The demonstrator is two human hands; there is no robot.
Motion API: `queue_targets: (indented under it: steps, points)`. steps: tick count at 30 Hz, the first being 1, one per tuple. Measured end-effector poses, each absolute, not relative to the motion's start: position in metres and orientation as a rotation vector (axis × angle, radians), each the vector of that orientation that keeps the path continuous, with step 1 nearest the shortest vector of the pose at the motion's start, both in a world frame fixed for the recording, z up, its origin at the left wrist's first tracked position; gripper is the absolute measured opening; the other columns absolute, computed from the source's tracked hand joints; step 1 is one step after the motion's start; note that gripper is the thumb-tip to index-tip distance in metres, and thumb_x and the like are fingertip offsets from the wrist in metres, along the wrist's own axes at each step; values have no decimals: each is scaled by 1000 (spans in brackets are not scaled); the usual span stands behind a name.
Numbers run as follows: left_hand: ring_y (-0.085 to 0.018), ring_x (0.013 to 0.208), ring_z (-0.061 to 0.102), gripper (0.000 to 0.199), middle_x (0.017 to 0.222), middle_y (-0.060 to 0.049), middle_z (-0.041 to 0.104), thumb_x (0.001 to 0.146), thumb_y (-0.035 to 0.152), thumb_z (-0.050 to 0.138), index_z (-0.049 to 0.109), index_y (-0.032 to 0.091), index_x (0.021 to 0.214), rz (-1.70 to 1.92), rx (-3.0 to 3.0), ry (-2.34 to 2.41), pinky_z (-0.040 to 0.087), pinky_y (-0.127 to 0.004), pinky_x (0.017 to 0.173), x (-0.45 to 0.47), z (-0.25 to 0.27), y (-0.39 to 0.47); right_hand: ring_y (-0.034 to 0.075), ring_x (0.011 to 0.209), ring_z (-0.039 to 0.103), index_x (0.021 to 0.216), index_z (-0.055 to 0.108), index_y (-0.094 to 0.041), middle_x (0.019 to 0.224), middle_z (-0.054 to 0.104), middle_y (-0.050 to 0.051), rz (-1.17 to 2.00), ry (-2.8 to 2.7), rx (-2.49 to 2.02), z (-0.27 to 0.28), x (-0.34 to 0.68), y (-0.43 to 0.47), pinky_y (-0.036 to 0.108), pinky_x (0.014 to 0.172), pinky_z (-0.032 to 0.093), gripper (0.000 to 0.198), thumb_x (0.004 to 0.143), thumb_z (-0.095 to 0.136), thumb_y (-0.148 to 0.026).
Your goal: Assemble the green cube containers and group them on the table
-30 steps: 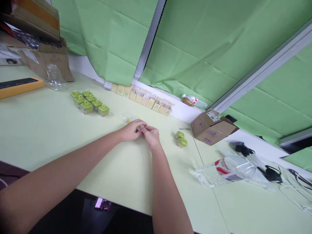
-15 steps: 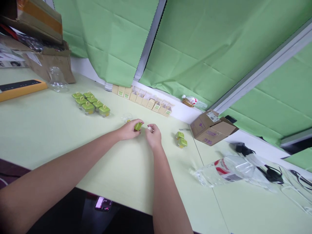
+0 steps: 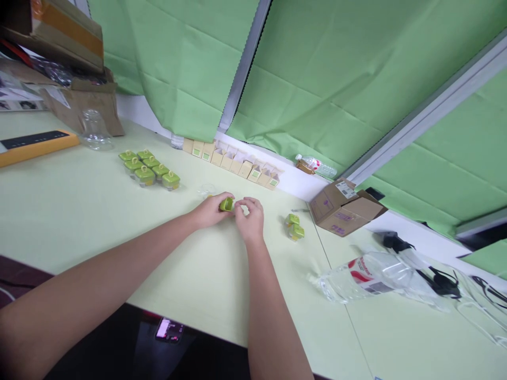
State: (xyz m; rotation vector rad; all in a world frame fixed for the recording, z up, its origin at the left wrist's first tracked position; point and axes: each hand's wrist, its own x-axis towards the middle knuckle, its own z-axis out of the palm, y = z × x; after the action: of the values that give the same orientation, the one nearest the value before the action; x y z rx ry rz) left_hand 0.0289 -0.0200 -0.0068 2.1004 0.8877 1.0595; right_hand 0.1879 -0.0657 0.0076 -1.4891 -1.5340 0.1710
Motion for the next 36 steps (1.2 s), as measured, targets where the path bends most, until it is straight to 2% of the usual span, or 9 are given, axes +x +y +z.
queue_targets:
  steps: [2,5,9,18,22,26,31,36]
  points:
    - [-16,85,62,41,100,-1,68,78,20,61,59,24,119,1090,2139,799,49,-27,76,30,-4,-22,25,119,54,84,75,-24,116,61,9,256,-1547,-1467,10,183,-66,40,99,45,16,80,64,-35]
    - [-20,109,61,50,124,-4,65,75,10,57,59,25,123,1144,2192,718,49,-31,93,31,-1,-26,25,121,53,84,76,-23,121,60,9,366,-1510,-1414,9,179,-64,40,102,43,16,77,66,-33]
    - [-21,119,58,55,132,-5,61,77,9,56,57,25,129,1176,2193,707,46,-36,103,33,0,-30,24,121,54,81,75,-23,126,59,8,480,-1400,-1377,6,181,-61,38,102,44,14,73,69,-33]
    - [-21,118,60,58,131,-2,63,75,8,58,58,27,130,1189,2199,688,46,-36,104,34,2,-32,24,119,54,76,69,-21,125,58,8,539,-1374,-1375,8,178,-61,37,100,43,12,71,64,-30]
    - [-20,110,62,49,124,-2,66,79,14,61,60,27,126,1203,2168,709,48,-34,98,33,3,-29,24,115,54,75,66,-20,120,59,8,583,-1335,-1356,14,177,-64,35,99,42,13,71,64,-32]
    - [-20,97,63,44,114,-4,67,81,28,66,59,26,124,1213,2111,905,52,-33,87,29,0,-22,20,99,58,81,59,-21,100,64,4,617,-1111,-1300,21,185,-65,33,91,45,20,73,63,-39]
    - [-22,102,61,43,116,-5,64,79,24,65,58,25,121,1244,2170,936,50,-35,91,27,-6,-17,15,72,57,83,51,-22,84,62,1,578,-956,-1303,17,191,-61,30,72,47,21,72,62,-36]
    - [-22,102,60,39,113,-6,64,76,20,63,57,23,115,1260,2164,908,49,-35,90,30,-8,-17,14,70,56,85,58,-21,86,64,1,503,-993,-1363,12,191,-60,27,66,46,17,73,57,-33]
